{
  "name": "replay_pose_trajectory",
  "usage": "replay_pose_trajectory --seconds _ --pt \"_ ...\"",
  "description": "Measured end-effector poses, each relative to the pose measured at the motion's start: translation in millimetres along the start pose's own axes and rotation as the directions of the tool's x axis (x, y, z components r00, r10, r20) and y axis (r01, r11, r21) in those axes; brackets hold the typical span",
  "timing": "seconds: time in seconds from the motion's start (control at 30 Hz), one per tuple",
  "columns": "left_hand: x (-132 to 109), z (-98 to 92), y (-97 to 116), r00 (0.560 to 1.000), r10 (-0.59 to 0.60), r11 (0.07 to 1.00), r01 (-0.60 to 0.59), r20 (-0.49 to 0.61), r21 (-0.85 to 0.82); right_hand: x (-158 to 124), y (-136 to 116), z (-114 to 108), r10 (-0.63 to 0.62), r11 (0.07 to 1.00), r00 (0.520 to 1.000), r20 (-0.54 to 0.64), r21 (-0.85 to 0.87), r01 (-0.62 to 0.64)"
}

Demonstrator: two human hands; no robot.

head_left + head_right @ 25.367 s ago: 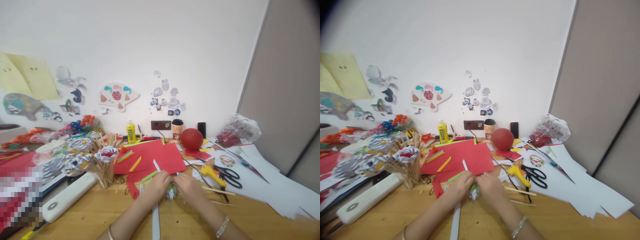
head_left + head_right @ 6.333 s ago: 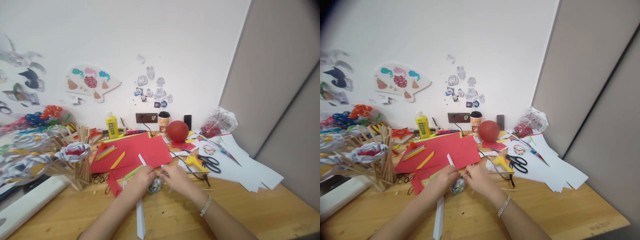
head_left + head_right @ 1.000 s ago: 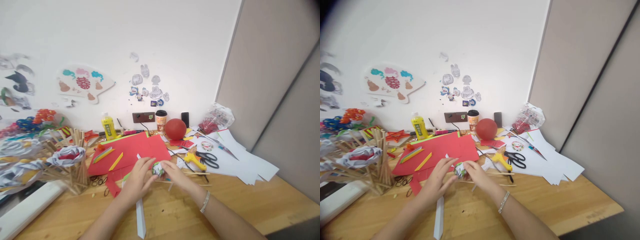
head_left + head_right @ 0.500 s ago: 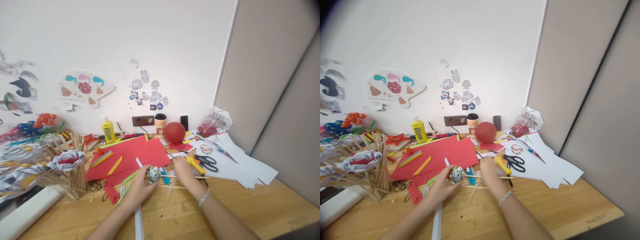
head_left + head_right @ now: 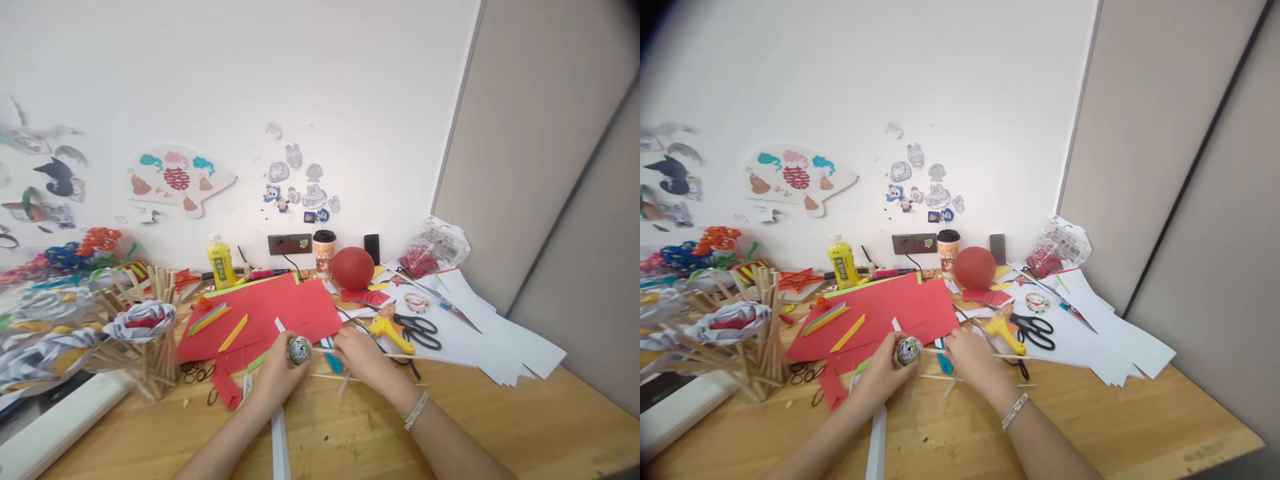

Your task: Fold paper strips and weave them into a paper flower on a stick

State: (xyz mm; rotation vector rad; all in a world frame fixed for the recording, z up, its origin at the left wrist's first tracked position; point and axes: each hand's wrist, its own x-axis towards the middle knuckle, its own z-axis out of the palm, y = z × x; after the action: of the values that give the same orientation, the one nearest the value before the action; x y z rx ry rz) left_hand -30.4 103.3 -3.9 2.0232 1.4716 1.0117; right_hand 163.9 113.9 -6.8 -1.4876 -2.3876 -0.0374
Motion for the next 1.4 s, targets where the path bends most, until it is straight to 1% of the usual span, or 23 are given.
replay_pose_trajectory --seconds 0.07,0.1,0.13,0.17,0.23,0.3,0.5,0.67,0.77,0.83,1.03,1.17,1.27,1.33,1.4 --pt "0 1.2 -1 1.000 -0.009 1.000 0.009 0.010 -0.014 1 -2 -3 0.086 0.996 0.992 -0.092 -0.001 -0.087" --pt "-1 2.3 -1 1.000 -0.008 1.000 0.008 0.023 -0.025 1 -3 -5 0.108 0.994 0.985 -0.133 0.023 -0.105" --pt "-1 3.6 -2 0.999 -0.001 0.999 0.002 0.035 -0.038 1 -4 -7 0.098 0.995 0.982 -0.161 0.050 -0.091" --pt "-2 5.0 -2 0.999 0.011 0.999 -0.008 0.047 -0.050 0 -6 -8 0.061 0.996 0.982 -0.176 0.070 -0.049" --pt "-4 7.4 -2 0.998 0.034 0.998 -0.030 0.060 -0.064 -3 -11 -10 -0.048 0.996 0.982 -0.181 0.071 0.062" --pt "-6 8.3 -1 0.997 0.043 0.997 -0.039 0.067 -0.061 -5 -15 -9 -0.109 0.992 0.977 -0.182 0.035 0.117" --pt "-10 5.8 9 0.990 0.060 0.997 -0.053 0.128 -0.056 -5 -22 1 -0.082 0.995 0.974 -0.213 -0.071 0.068" --pt "-14 7.3 12 0.984 0.056 0.998 -0.050 0.168 -0.041 -4 -21 3 -0.126 0.983 0.963 -0.237 -0.163 0.089" --pt "-13 5.1 14 0.977 0.062 0.998 -0.056 0.204 -0.032 -4 -19 5 -0.150 0.977 0.956 -0.252 -0.187 0.104" --pt "-10 1.0 15 0.972 0.090 0.996 -0.087 0.219 -0.024 -5 -17 7 -0.164 0.976 0.955 -0.248 -0.182 0.120" --pt "3 -10.8 9 0.953 0.230 0.968 -0.244 0.199 0.050 -5 -22 7 -0.173 0.980 0.966 -0.195 -0.135 0.148" --pt "5 -12.4 6 0.945 0.242 0.961 -0.265 0.220 0.082 -5 -27 2 -0.168 0.983 0.974 -0.149 -0.095 0.155" --pt "3 -11.8 7 0.941 0.245 0.961 -0.268 0.234 0.074 -6 -28 -4 -0.152 0.987 0.983 -0.099 -0.065 0.146" --pt "1 -11.0 7 0.935 0.271 0.950 -0.298 0.231 0.092 -7 -28 -7 -0.146 0.989 0.987 -0.074 -0.039 0.143" --pt "0 -10.3 6 0.918 0.325 0.919 -0.363 0.227 0.154 -9 -28 -11 -0.143 0.990 0.987 -0.067 -0.011 0.143"
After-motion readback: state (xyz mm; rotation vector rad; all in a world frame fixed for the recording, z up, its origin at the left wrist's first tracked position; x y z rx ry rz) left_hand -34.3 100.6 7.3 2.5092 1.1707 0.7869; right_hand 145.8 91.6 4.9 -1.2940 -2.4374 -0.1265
